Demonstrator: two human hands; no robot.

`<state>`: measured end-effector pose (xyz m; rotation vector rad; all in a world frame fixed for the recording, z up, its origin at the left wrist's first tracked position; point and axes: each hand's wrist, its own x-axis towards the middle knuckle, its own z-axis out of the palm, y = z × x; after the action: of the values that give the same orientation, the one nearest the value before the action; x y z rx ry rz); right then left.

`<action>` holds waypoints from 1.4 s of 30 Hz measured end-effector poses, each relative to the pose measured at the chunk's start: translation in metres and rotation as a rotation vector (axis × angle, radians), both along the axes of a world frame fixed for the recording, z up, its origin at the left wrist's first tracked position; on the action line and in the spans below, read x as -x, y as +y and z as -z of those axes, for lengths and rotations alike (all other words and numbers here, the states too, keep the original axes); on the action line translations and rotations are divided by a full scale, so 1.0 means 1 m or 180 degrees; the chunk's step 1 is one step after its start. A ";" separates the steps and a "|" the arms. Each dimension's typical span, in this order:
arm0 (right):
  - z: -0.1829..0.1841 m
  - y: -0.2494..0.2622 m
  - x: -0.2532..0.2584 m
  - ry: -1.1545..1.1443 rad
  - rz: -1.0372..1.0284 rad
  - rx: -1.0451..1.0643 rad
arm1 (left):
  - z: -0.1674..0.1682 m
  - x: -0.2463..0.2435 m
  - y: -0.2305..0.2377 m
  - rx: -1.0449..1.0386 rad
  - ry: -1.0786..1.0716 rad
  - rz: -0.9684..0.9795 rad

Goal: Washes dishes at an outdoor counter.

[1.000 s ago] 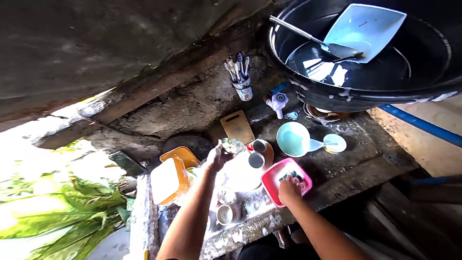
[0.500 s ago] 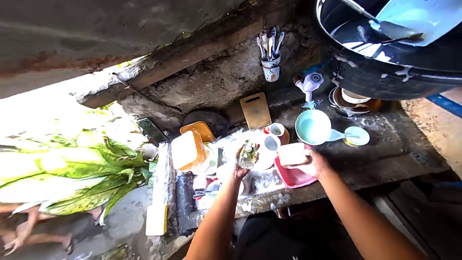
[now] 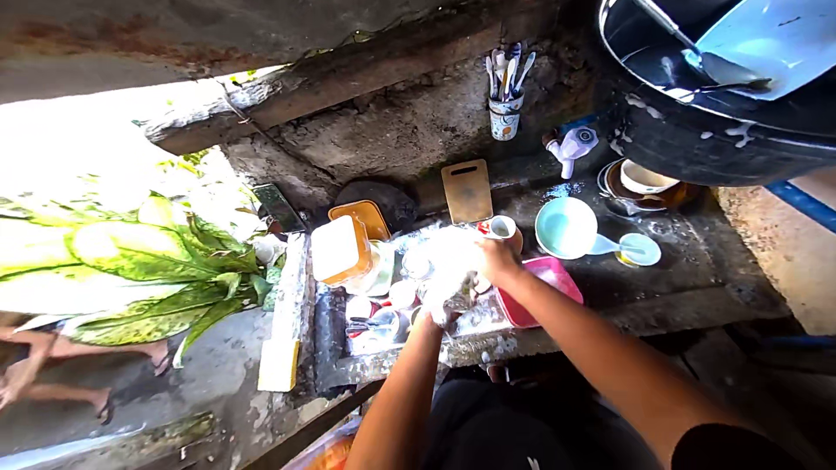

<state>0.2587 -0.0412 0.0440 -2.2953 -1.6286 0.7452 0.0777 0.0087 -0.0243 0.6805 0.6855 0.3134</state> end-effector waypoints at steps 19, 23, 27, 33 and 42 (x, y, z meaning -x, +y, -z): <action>0.149 -0.098 -0.046 0.1971 0.1285 0.1558 | -0.048 0.023 -0.014 -0.1648 0.0821 -0.0044; 0.112 -0.112 -0.046 0.5013 0.3144 -0.0528 | -0.058 0.025 -0.009 -0.2569 0.1467 0.0606; 0.043 -0.083 -0.021 0.6021 0.1936 -0.1919 | -0.037 0.022 -0.010 -0.2912 0.1453 0.0662; -0.017 -0.032 0.030 0.2163 0.1189 -0.2530 | -0.028 -0.005 -0.026 -0.2698 0.1314 0.0717; -0.002 -0.046 0.036 0.0693 -0.0262 -0.1375 | -0.049 -0.004 -0.013 -0.3357 0.1778 0.0682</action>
<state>0.2232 -0.0870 0.0463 -1.7932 -1.6044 0.5680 0.0818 -0.0042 0.0242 1.8818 0.9538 0.2736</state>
